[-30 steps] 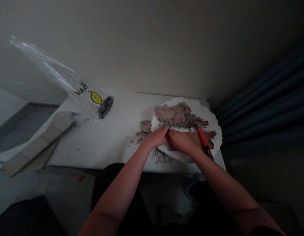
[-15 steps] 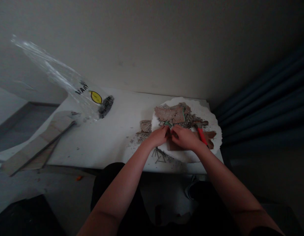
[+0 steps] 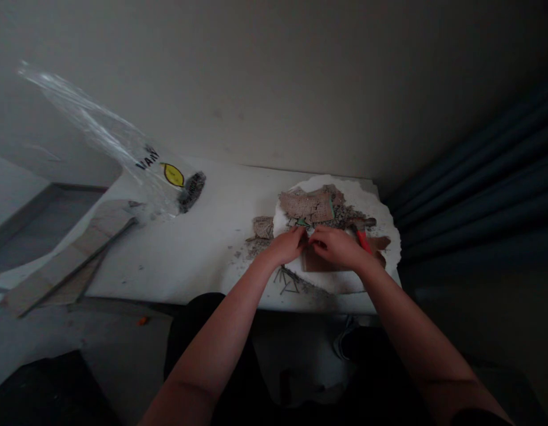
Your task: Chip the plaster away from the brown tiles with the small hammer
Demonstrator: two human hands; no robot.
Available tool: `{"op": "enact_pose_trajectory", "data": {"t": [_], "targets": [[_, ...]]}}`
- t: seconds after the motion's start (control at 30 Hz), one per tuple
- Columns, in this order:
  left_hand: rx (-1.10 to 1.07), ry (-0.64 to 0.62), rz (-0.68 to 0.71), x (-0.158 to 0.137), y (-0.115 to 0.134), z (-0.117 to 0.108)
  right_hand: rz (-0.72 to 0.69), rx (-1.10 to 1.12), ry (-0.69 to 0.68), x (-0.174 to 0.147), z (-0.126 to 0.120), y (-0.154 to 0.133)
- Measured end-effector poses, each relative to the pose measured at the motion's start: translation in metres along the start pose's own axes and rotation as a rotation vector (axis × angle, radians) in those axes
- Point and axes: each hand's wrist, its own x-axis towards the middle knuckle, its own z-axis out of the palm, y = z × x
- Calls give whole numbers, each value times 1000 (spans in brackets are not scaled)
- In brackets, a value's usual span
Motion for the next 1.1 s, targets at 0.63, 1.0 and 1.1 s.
{"op": "enact_pose_trajectory", "data": {"t": [0.63,1.0,1.1], "targets": [[-26,8,18,-1,-2,0,-29,-189,-131,-5,-7,-6],[-13,-1,1,-1,1,-1,17,-184,-61,-3,-1,-6],[-1,6,9,-1,0,0,43,-200,-57,1,5,-6]]}}
